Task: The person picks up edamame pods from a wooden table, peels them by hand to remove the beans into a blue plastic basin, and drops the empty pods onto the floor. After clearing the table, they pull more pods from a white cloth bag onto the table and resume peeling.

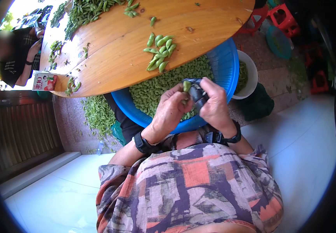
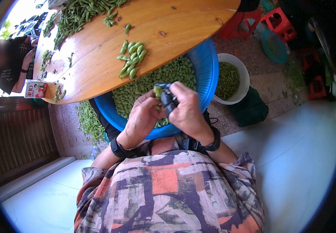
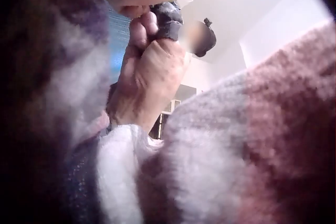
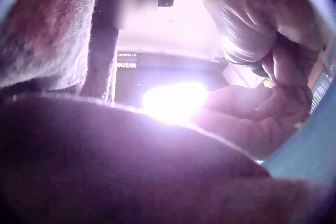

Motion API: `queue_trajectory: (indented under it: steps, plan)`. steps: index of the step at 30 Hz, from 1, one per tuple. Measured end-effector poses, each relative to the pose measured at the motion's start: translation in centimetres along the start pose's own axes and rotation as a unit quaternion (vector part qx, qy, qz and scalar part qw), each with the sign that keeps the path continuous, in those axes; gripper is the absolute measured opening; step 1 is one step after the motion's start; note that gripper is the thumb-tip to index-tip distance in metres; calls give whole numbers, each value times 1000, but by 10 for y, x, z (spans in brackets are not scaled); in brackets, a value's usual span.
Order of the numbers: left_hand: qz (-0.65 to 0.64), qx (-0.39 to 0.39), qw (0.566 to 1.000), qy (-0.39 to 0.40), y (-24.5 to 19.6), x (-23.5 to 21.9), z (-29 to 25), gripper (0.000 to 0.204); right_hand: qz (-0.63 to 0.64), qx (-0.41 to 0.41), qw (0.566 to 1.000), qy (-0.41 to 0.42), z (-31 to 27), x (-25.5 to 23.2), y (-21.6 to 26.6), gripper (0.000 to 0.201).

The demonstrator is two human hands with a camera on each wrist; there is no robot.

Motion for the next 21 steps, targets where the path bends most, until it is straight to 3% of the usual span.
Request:
queue_trajectory:
  steps: [1,2,3,4,5,6,7,8,10,12,13,14,16,19,21]
  plan:
    - [82,-14,996,25,-3,10,-5,26,70,65,995,14,-3,-3,-13,17]
    - [164,-28,985,48,-4,16,-9,25,92,74,993,-13,-5,-19,-14,18]
    - [252,19,964,86,-9,19,-13,23,98,161,981,-37,-17,-28,-49,18]
    - [254,23,963,85,-14,19,-17,23,98,163,978,-85,-14,-53,-44,16]
    - [433,107,884,142,-26,35,-26,21,-17,157,980,-121,-12,-83,-45,15]
    - [591,185,761,192,-31,52,-37,18,-50,147,971,-183,-14,-106,-59,21]
    - [622,271,717,160,-44,64,-47,15,-210,163,949,-170,-15,-129,-61,30]
    - [623,273,715,159,-50,66,-48,15,-281,178,926,-179,-18,-144,-68,40]
    - [694,490,521,80,-84,82,-70,21,-296,166,921,-193,-25,-158,-80,45]
    - [734,491,468,31,-100,80,-66,27,-291,189,920,-182,-29,-159,-84,48]
    - [743,505,437,40,-100,75,-62,41,-287,215,917,-172,-31,-158,-88,51]
    - [744,506,435,42,-101,74,-59,41,-285,216,917,-174,-31,-156,-88,51]
    - [784,493,375,37,-97,77,-54,42,-272,197,924,-182,-29,-149,-85,51]
    - [805,465,369,17,-96,86,-45,46,-259,156,934,-189,-22,-141,-81,48]
    - [824,430,367,24,-92,96,-37,49,-249,172,937,-173,-20,-137,-80,46]
Point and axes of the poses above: each hand's wrist, its own z-axis towards the middle knuckle, its own x-axis out of the palm, y = z × x, the point moved 8 cm from there along z, towards the middle knuckle, and after that the axes turned 10 degrees about -z, right-handed, at the moved point
